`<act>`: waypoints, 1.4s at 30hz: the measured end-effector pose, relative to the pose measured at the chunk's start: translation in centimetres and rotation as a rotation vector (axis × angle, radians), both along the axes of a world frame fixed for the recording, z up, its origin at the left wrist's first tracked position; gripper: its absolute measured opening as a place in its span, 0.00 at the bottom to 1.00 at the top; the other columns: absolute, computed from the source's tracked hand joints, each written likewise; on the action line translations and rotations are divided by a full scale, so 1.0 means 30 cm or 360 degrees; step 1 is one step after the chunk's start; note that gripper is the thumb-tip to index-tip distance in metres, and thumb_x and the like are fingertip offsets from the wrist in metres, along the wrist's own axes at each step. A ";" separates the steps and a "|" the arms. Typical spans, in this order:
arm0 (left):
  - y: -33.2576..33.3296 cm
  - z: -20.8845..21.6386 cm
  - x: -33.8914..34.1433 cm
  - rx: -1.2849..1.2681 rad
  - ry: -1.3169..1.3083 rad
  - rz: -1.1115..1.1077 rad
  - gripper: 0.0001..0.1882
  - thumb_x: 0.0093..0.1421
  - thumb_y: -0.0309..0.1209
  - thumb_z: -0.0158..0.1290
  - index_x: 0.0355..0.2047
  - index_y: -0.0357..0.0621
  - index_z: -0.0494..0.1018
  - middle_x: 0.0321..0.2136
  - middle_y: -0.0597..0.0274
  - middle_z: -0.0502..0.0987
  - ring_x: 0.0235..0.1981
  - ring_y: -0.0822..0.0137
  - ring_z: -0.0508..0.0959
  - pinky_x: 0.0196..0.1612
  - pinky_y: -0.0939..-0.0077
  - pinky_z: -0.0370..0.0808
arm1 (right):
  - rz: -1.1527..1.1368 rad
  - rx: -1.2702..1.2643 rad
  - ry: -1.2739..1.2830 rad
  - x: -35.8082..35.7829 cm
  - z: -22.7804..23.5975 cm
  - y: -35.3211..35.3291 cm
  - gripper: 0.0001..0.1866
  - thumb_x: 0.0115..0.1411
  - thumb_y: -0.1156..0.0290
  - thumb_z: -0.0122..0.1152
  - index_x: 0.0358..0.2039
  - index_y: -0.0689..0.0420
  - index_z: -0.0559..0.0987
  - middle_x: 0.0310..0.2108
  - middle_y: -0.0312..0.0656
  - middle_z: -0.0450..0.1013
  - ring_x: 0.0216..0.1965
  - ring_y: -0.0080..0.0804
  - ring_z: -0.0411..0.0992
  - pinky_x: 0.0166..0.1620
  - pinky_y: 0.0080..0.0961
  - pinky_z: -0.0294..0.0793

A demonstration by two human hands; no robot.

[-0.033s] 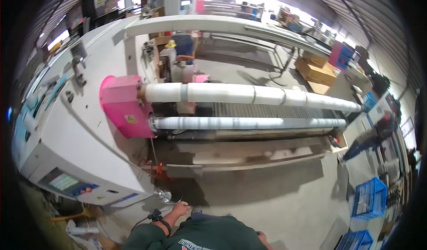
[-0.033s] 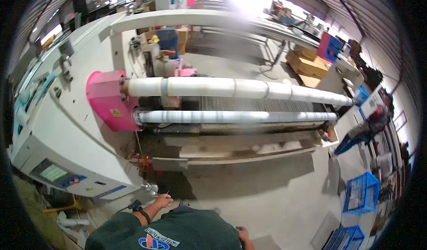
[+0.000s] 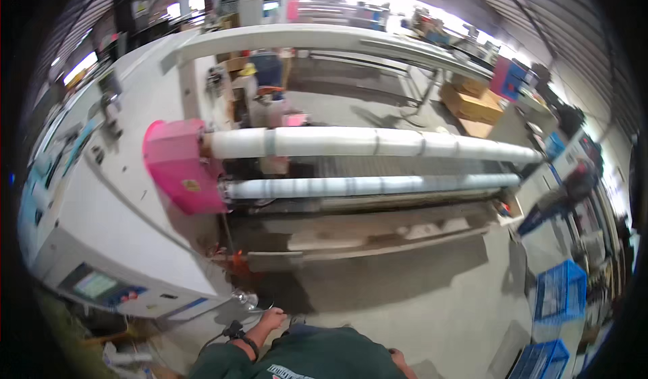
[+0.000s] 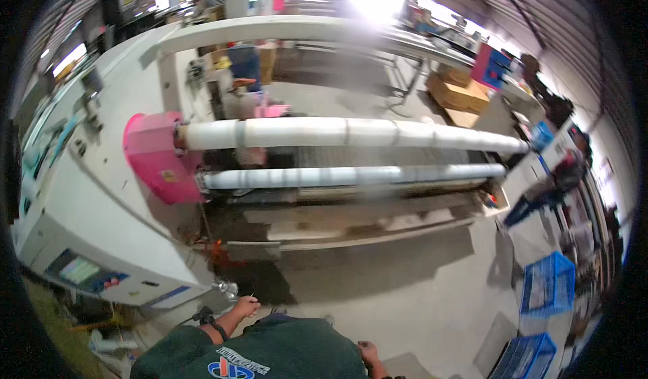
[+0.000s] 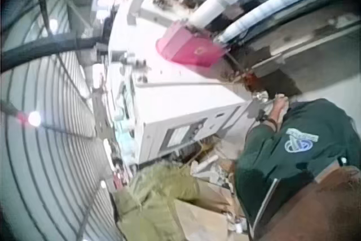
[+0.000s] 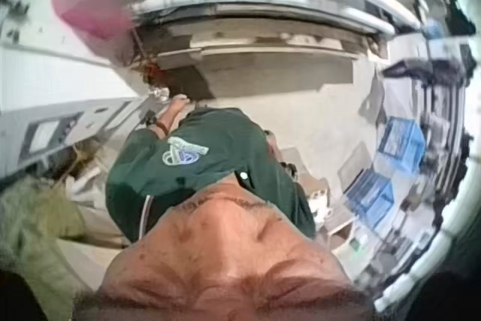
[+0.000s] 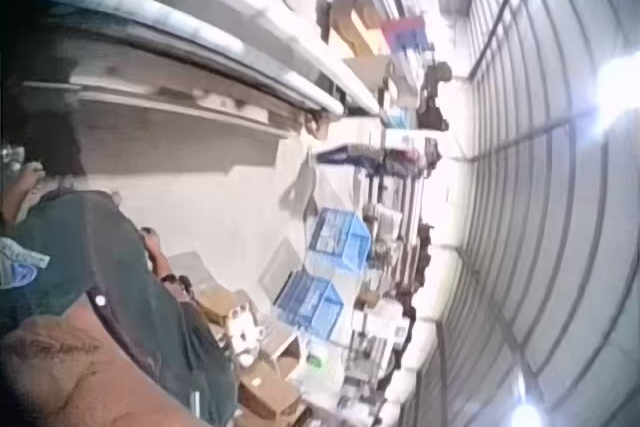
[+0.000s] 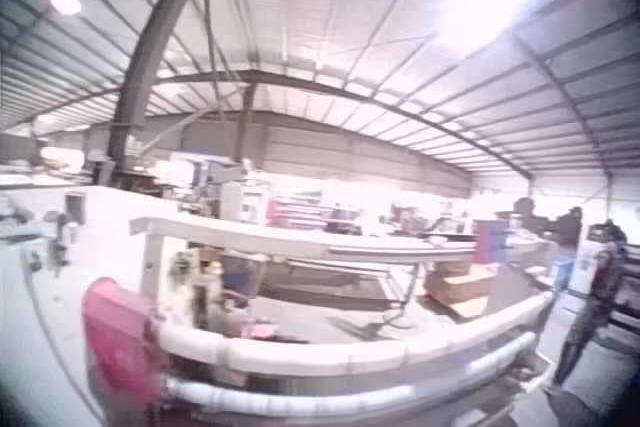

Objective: Operating a slitting and rewinding machine to process rolls of material.

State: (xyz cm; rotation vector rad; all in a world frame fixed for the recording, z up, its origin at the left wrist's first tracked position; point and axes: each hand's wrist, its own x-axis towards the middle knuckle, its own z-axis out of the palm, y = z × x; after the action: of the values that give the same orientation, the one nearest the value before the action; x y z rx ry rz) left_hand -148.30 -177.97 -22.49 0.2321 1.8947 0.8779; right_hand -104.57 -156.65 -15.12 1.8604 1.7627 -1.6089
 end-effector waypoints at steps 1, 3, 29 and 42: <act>0.010 -0.030 -0.003 0.0040 0.0012 -0.0044 0.13 0.55 0.32 0.55 0.36 0.36 0.72 0.20 0.61 0.73 0.18 0.68 0.74 0.21 0.74 0.73 | -0.0005 0.0045 0.0088 -0.005 0.018 -0.007 0.24 0.52 0.63 0.60 0.45 0.69 0.75 0.38 0.51 0.76 0.38 0.37 0.74 0.41 0.28 0.72; -0.028 -0.062 -0.011 0.0266 -0.0198 0.0041 0.11 0.54 0.30 0.54 0.18 0.44 0.66 0.13 0.65 0.67 0.10 0.72 0.68 0.12 0.73 0.64 | 0.0013 -0.0016 0.0024 -0.042 0.051 0.001 0.25 0.52 0.62 0.60 0.46 0.69 0.74 0.38 0.51 0.76 0.36 0.36 0.74 0.39 0.27 0.72; 0.173 -0.070 -0.090 -0.0053 -0.0298 -0.0492 0.10 0.59 0.31 0.49 0.28 0.36 0.73 0.19 0.60 0.73 0.23 0.71 0.74 0.30 0.75 0.71 | 0.0141 0.0071 -0.0116 0.057 -0.191 -0.036 0.31 0.48 0.50 0.60 0.46 0.61 0.76 0.45 0.52 0.73 0.46 0.48 0.70 0.50 0.37 0.69; 0.457 -0.041 -0.062 -0.0090 -0.0226 -0.0862 0.10 0.59 0.32 0.49 0.28 0.37 0.74 0.23 0.60 0.75 0.27 0.68 0.74 0.33 0.71 0.71 | 0.0124 0.0208 -0.0134 0.057 -0.238 -0.067 0.26 0.45 0.52 0.60 0.36 0.62 0.78 0.37 0.54 0.74 0.40 0.52 0.71 0.44 0.40 0.70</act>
State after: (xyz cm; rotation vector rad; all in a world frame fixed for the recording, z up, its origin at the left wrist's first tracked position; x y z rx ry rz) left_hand -150.15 -164.26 -23.71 0.5994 1.6047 0.4584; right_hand -102.87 -158.64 -22.26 1.8582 1.9204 -1.3985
